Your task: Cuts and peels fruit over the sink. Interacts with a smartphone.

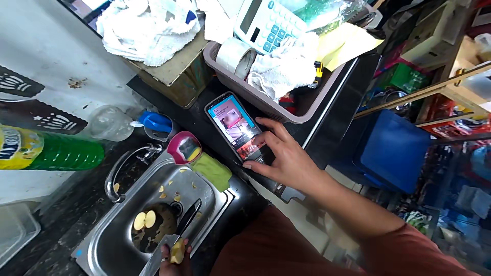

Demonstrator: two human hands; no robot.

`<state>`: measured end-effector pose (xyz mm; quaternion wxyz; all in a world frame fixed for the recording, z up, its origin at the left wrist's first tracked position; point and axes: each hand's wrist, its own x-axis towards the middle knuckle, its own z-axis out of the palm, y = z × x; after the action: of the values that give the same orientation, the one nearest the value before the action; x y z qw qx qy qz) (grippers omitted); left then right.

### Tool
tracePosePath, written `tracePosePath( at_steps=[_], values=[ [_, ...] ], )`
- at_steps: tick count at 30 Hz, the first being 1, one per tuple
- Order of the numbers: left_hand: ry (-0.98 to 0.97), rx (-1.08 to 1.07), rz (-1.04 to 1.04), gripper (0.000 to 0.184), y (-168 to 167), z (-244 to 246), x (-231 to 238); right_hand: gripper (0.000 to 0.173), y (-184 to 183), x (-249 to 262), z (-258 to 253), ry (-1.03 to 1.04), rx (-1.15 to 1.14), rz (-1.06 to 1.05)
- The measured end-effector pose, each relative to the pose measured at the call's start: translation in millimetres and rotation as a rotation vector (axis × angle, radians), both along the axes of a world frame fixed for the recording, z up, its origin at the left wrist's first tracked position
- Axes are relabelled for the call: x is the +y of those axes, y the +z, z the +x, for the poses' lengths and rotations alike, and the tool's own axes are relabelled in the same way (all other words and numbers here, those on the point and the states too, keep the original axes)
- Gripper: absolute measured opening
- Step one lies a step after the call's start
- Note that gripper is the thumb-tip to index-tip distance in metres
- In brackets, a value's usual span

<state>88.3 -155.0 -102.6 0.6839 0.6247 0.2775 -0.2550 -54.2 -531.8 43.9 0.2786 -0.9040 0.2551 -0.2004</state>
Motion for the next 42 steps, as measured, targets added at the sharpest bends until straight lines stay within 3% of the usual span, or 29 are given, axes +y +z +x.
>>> tracePosePath(
  at_steps=[28,33,38,42],
  values=[
    [0.002,0.014,0.011,0.045,-1.8,-1.0,1.6,0.046,0.3,-0.2,-0.2,-0.029,0.002,0.036],
    [0.011,0.017,0.002,0.047,-2.5,-1.1,0.8,0.057,0.7,-1.0,-0.6,-0.027,-0.021,0.033],
    [0.023,0.024,0.008,0.045,-1.4,-1.3,-0.5,0.043,0.2,-0.8,-0.2,-0.023,-0.036,0.034],
    [0.022,0.023,0.008,0.046,-3.0,-1.0,0.9,0.044,0.1,-0.6,-0.2,-0.028,-0.006,0.04]
  ],
)
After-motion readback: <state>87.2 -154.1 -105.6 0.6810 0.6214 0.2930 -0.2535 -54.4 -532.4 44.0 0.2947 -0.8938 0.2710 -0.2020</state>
